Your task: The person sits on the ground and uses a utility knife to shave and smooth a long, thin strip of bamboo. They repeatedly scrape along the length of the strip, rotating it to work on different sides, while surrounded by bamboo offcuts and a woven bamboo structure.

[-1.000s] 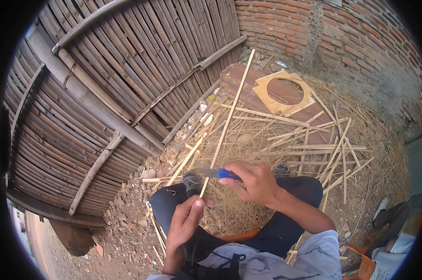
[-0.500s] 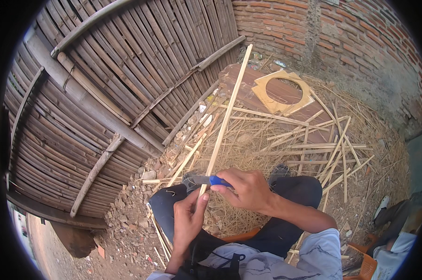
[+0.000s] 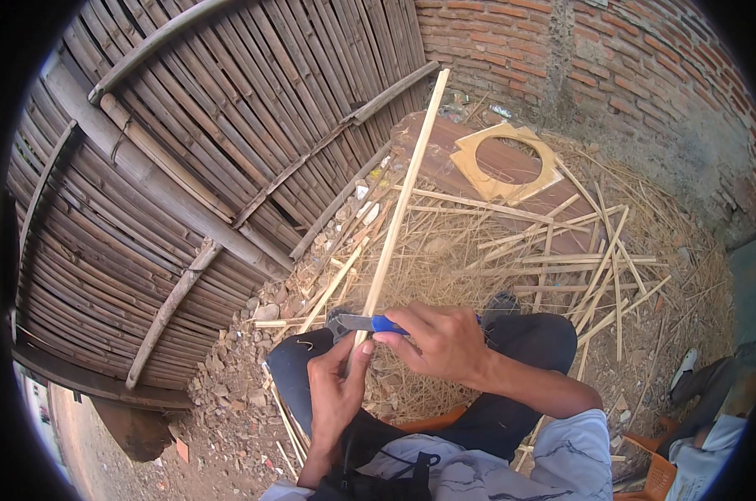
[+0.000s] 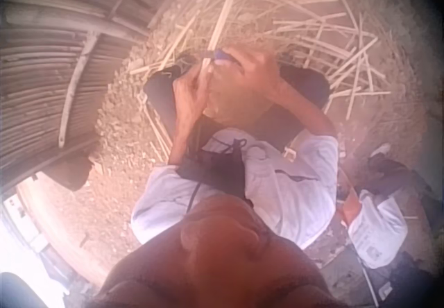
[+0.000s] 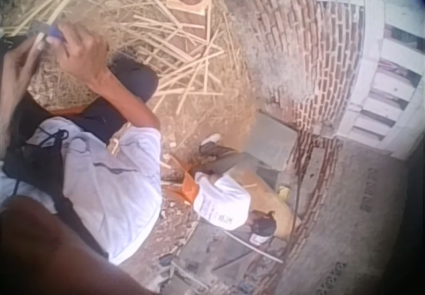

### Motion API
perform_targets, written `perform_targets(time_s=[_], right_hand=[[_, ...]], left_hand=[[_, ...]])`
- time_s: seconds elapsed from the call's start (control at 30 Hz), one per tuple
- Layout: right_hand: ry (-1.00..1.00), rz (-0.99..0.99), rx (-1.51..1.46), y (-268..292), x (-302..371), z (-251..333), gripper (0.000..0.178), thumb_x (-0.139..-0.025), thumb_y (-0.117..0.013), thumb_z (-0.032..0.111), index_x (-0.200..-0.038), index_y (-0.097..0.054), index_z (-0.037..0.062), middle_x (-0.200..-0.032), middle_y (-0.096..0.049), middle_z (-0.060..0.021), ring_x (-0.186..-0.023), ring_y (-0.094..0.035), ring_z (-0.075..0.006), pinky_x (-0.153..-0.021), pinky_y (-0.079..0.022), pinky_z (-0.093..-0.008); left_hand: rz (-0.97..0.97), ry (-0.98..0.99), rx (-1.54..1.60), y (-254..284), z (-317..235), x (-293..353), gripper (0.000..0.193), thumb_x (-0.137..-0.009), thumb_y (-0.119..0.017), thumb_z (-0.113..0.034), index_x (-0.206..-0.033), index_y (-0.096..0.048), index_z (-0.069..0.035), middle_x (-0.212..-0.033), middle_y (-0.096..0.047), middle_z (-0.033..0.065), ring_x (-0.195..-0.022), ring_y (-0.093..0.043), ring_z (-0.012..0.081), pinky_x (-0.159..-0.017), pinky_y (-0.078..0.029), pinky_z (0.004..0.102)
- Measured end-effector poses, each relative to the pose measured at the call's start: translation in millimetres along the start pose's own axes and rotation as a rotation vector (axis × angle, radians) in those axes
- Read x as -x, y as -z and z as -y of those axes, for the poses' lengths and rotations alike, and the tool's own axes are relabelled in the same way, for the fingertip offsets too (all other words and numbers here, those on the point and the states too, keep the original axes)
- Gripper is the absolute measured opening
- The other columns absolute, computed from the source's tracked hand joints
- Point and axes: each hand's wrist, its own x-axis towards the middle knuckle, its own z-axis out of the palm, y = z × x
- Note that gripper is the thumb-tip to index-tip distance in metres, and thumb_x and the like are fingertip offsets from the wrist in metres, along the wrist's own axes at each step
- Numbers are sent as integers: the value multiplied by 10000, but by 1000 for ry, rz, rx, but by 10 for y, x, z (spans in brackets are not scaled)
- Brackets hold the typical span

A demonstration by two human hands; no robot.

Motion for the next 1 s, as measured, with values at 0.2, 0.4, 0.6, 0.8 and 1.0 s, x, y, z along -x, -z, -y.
perform_targets(time_s=[0.2, 0.4, 0.6, 0.8, 1.0], right_hand=[[-12, 28, 49, 54, -19, 8, 288, -939, -845, 284, -1046, -762, 30, -860, -767, -103, -663, -751, -268, -554, -562, -354], [-128, -123, 82, 210, -157, -301, 275, -950, -839, 266, -1056, -756, 27, -904, -783, -122, -703, -770, -284, -582, -576, -360], [-165, -161, 82, 213, -158, -501, 286, -998, -795, 294, -1094, -765, 26, -873, -781, -123, -697, -766, -289, -617, -576, -387], [-542, -343, 127, 783, -400, -1260, 348, -1084, -681, 356, -1122, -758, 19, -768, -715, -92, -607, -604, -198, -595, -444, -361], [-584, -167, 75, 728, -335, -1120, 365, -1039, -737, 374, -1189, -714, 42, -761, -713, -80, -660, -599, -159, -632, -443, -356]], left_hand=[[-9, -18, 24, 2, 42, 19, 234, -1074, -715, -174, -1204, -775, 11, -628, -553, 71, -576, -481, 100, -545, -420, 325], [84, 84, 30, 76, 197, 157, 240, -1076, -719, -189, -1188, -780, 14, -640, -575, 65, -575, -475, 84, -536, -409, 316], [109, 131, 1, 161, 218, 217, 241, -1073, -727, -201, -1170, -790, 10, -647, -589, 42, -582, -470, 68, -537, -406, 312], [220, 207, 43, 325, 421, 531, 248, -1072, -723, -179, -1206, -792, 18, -674, -618, -18, -635, -469, 32, -549, -366, 267], [81, 176, -82, 464, 391, 440, 247, -1042, -777, -214, -1120, -788, 20, -643, -627, 9, -601, -531, 34, -549, -420, 266]])
